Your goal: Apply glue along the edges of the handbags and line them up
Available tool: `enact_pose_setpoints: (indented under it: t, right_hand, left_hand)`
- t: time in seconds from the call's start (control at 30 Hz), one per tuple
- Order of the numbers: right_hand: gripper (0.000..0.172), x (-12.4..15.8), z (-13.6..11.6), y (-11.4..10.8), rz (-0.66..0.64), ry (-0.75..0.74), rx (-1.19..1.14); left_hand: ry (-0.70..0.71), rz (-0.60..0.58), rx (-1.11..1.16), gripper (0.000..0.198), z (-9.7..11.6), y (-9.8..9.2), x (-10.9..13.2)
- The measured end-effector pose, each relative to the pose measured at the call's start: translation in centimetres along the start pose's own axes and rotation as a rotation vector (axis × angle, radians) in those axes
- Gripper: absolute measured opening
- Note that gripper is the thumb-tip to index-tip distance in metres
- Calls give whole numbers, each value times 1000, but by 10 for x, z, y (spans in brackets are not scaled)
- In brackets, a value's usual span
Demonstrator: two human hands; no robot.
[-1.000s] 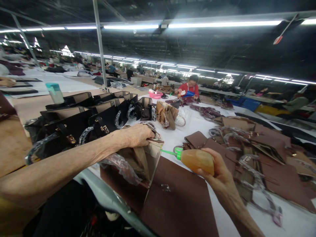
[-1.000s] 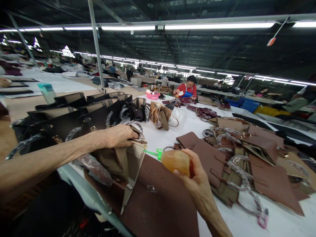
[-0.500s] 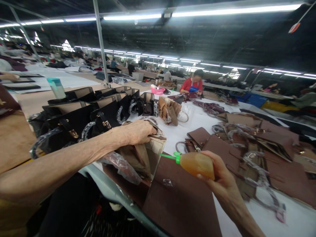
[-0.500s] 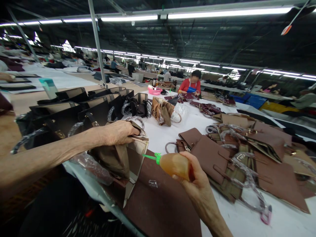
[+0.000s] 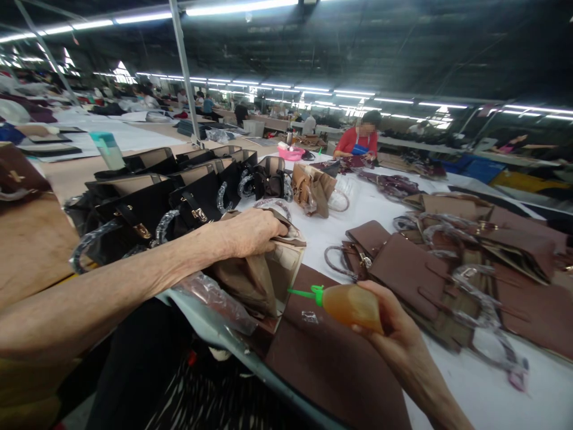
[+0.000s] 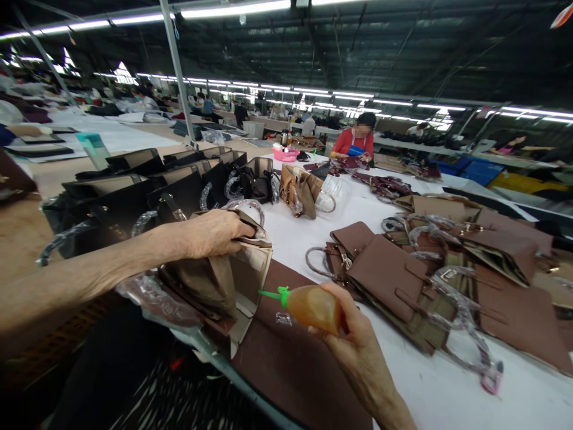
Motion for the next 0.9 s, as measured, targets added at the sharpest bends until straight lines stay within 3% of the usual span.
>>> enact_pose_setpoints:
  t: [0.4, 0.6, 0.9]
  right_hand:
    - [46, 20, 17, 12, 19, 44, 36]
    - [50, 31, 38, 18, 24, 82, -2]
    - [52, 46, 49, 23, 2, 192, -22]
  left_hand:
    - [-84, -59, -69, 14, 11, -1, 18]
    - [-74, 12, -154, 12, 22, -9, 34]
    - [-72, 10, -165, 18, 36, -3, 63]
Point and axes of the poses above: each hand's wrist, its own x-axis away from the middle knuckle, its own y-axis out of the palm, z = x × y, the point moved 10 cm from there along -x, towards the middle knuckle, and after that the axes turned 14 degrees about z, right-handed, at the moved point
